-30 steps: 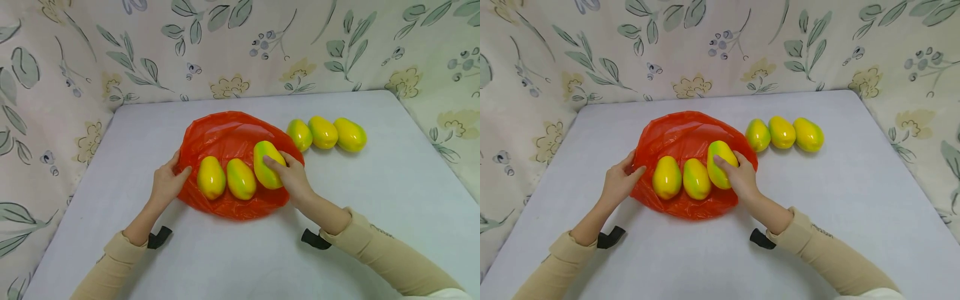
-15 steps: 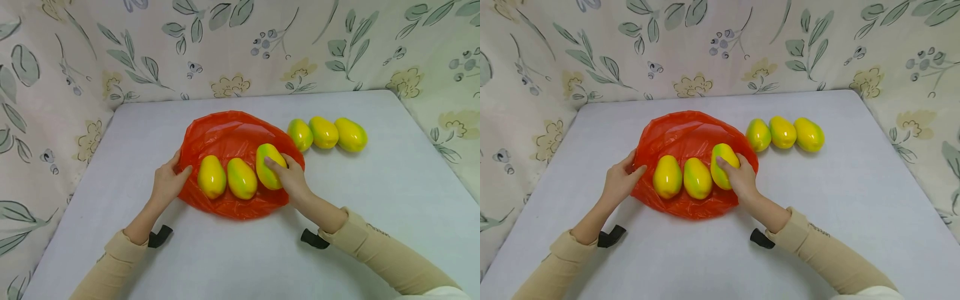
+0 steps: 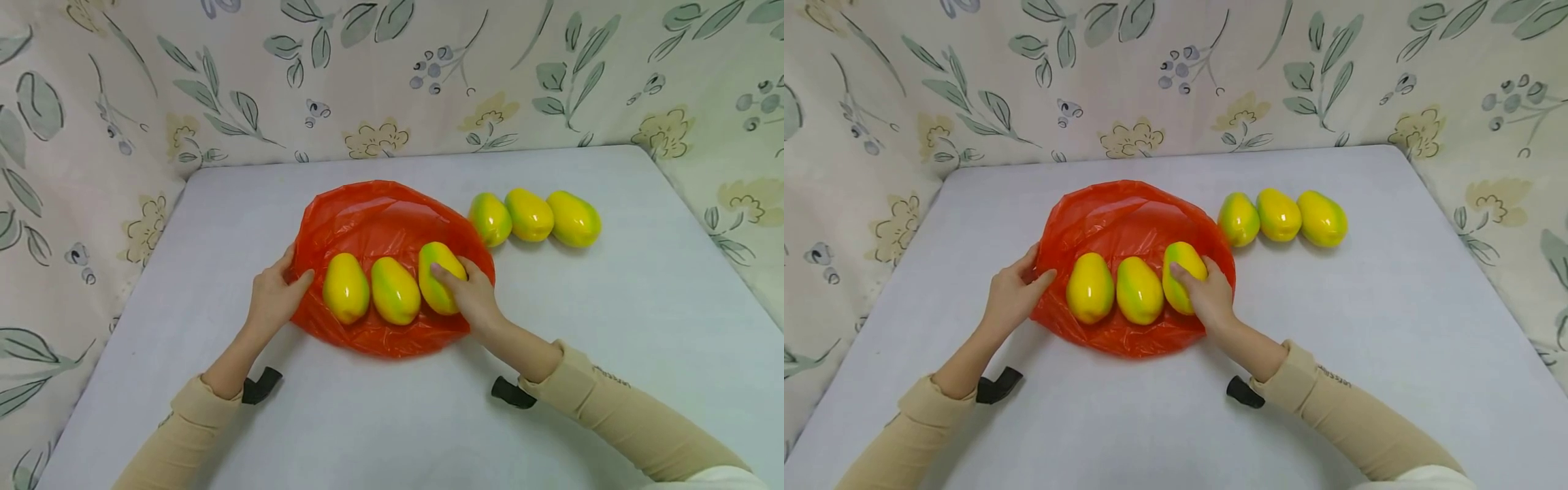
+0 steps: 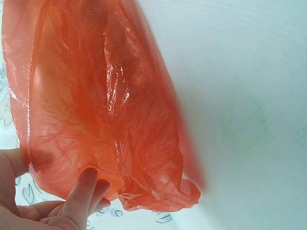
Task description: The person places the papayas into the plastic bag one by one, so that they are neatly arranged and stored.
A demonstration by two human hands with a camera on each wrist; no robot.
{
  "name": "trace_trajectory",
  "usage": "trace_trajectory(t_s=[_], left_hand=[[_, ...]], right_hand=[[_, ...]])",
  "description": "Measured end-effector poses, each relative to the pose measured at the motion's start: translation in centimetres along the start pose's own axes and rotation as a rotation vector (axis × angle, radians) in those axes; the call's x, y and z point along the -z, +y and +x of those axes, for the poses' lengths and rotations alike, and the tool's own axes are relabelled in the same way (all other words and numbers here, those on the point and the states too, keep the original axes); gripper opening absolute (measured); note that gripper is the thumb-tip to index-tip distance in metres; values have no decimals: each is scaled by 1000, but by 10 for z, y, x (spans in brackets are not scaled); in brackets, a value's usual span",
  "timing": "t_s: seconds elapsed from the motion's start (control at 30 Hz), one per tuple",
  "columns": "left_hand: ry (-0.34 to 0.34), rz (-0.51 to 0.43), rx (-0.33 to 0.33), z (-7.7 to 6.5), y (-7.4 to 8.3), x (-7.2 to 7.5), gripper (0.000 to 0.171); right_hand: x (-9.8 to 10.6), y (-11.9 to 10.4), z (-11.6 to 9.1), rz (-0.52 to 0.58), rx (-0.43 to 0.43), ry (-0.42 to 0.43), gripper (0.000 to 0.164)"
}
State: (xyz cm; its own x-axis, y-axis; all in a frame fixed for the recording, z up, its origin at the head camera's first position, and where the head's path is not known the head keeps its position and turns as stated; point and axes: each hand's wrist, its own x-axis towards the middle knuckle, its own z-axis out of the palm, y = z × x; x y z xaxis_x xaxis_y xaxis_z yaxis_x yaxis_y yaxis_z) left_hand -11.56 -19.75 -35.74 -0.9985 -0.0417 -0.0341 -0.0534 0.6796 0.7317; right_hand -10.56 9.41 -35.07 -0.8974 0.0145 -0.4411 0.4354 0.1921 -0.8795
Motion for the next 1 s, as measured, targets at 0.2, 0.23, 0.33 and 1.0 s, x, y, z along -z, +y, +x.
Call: trace_trajectory(t_s=[0.2,0.23,0.33,1.0], left_hand=[[-9,-5,17,-1,1,0,62],[-10,-5,21,-1,1,0,62],[-12,-5,29,-1,2,0,62],[-8,-2,23,0,1,-1,61]], right_hand=[[-2,6,1,-34,8,4,69],[-2,7,1,-38,8,5,69],[-2,9,2,-51,8,7,70],[-7,16,1,-107,29,3,71]])
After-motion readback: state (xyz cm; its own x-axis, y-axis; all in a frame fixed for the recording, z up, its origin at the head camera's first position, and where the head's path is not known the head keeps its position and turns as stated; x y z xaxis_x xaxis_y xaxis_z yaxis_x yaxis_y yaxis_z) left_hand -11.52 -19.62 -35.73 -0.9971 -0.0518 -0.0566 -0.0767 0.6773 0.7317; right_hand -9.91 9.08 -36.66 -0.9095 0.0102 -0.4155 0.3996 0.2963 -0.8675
